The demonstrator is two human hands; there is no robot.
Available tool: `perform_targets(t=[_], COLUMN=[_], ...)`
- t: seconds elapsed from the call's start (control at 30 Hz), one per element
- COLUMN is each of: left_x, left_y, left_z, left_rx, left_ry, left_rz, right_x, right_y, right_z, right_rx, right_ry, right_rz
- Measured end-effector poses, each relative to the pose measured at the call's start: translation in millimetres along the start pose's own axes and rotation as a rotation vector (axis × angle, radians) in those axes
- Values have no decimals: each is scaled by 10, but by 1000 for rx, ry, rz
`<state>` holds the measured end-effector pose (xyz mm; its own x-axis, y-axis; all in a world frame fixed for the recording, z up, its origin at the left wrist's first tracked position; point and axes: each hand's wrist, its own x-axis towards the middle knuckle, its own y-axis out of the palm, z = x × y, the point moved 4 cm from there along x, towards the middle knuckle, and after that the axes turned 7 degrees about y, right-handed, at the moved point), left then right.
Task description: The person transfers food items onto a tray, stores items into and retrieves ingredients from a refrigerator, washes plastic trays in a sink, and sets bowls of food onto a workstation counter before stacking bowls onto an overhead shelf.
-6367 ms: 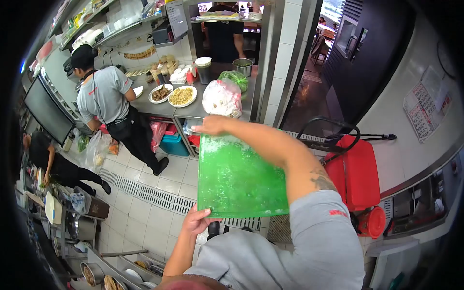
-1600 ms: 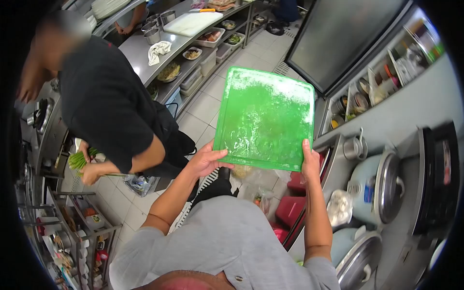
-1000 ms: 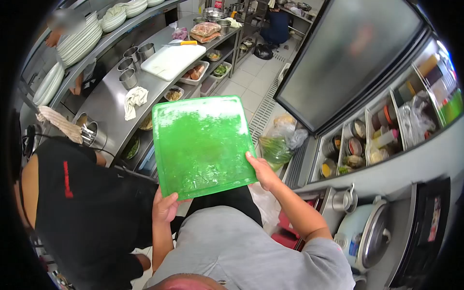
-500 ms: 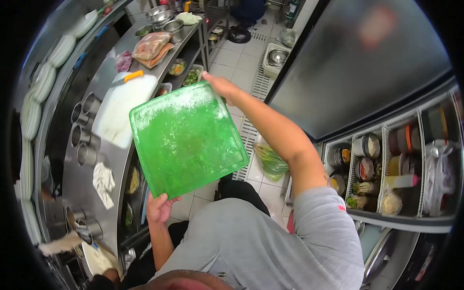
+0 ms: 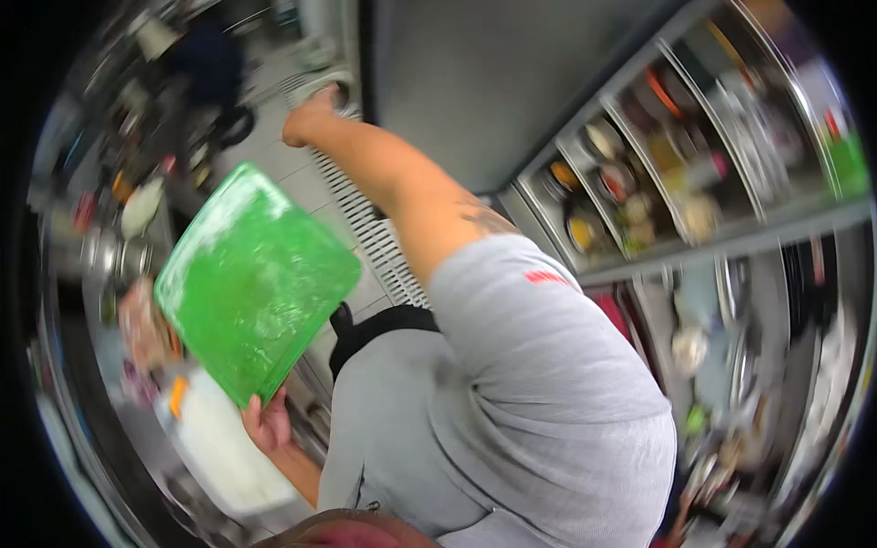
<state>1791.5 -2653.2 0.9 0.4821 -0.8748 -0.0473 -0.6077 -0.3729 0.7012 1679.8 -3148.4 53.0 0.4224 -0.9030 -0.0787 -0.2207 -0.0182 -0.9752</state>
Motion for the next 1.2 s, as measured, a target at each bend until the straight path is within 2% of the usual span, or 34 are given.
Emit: perform_targets(t=[0.1, 0.17, 0.23, 0.27, 0.3, 0.37, 0.43, 0.47, 0.53, 0.6, 0.7, 0.77, 0.83, 0.9, 1.03, 1.13, 1.17, 1.2], left_x=[528, 707, 998, 1141, 1382, 1714, 1873, 1909, 2013, 2169, 2403, 2463, 2340, 2199, 2244, 2407, 2580, 2660], left_y=[-705, -706, -662, -714, -758, -732, -843, -777, -558, -513, -386, 254, 958, 1305, 1917, 2338, 2629, 3052], left_z=[-98, -145, -297, -344, -329, -179, -105, -123, -109, 114, 453, 676, 954, 1111, 1475, 1871, 1947, 1996], left_rx=[-9, 20, 50, 61, 69, 47, 27, 25, 0, -3, -7, 5, 24, 47, 97, 177, 452, 503], left_ry=[-103, -108, -129, -112, -188, -228, -242, -248, -296, -390, -508, -576, -662, -718, -847, -660, -349, -266], left_rz=[112, 197, 271, 301, 287, 327, 359, 380, 434, 487, 573, 689, 779, 864, 1122, 1304, 1497, 1504], right_x=[-323, -321, -606, -917, -1162, -1685, -2066, -2169, -2480, -2897, -3105, -3309, -3624, -3829, -4177, -4497, -4602, -4696], right_y=[575, 844, 753, 668, 718, 588, 784, 1077, 1199, 1181, 1000, 891, 935, 1106, 1046, 975, 920, 920], right_z=[-363, -358, -223, -105, 37, 86, 78, -18, -56, 162, 378, 2, -513, -707, -951, -1121, -1168, -1213], right_rx=[-602, -542, -282, -318, -350, -162, 150, 517, 1390, 2388, 2447, 2367, 2567, 2682, 2583, 2538, 2532, 2526], right_ry=[-96, 118, 247, 210, 150, 172, 322, 409, 497, 402, 184, 336, 321, 332, 385, 462, 490, 522], right_rz=[131, -15, -5, 116, 292, 317, 217, 243, 324, 366, 66, -110, -193, -381, -629, -816, -886, -955])
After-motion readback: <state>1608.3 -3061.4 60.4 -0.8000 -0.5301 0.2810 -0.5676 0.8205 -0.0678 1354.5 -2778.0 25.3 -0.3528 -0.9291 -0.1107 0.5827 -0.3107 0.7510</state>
